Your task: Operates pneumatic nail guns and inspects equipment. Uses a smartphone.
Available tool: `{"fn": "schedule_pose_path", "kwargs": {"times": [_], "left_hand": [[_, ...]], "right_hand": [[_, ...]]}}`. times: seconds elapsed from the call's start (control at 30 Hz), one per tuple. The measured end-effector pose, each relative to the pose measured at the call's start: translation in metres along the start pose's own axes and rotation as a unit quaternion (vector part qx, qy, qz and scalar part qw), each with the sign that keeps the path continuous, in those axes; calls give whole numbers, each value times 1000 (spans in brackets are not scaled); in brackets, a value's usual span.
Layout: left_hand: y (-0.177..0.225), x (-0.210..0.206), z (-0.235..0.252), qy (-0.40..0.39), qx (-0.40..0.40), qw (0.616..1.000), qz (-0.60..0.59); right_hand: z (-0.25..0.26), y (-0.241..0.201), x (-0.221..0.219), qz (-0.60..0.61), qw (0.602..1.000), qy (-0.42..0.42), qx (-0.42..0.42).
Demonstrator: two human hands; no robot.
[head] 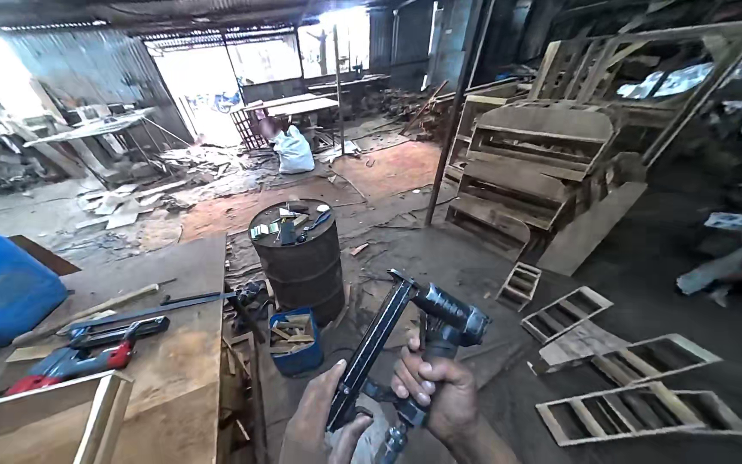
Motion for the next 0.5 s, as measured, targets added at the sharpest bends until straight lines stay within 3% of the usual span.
{"fn": "schedule_pose_path", "kwargs": {"times": [0.5], "left_hand": [[55,-50,13,-45,-89,994,-31]], "right_hand": [[-58,-67,-2,-28,996,-9,89]]}}
Point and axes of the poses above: each hand's wrist, its own z-axis towards the middle knuckle, its own x-axis out of the back of the hand, y = z × x, the point moved 8 cm from there along z, towards the middle knuckle, and after that the axes turned 15 degrees about z, right-handed, at the moved point
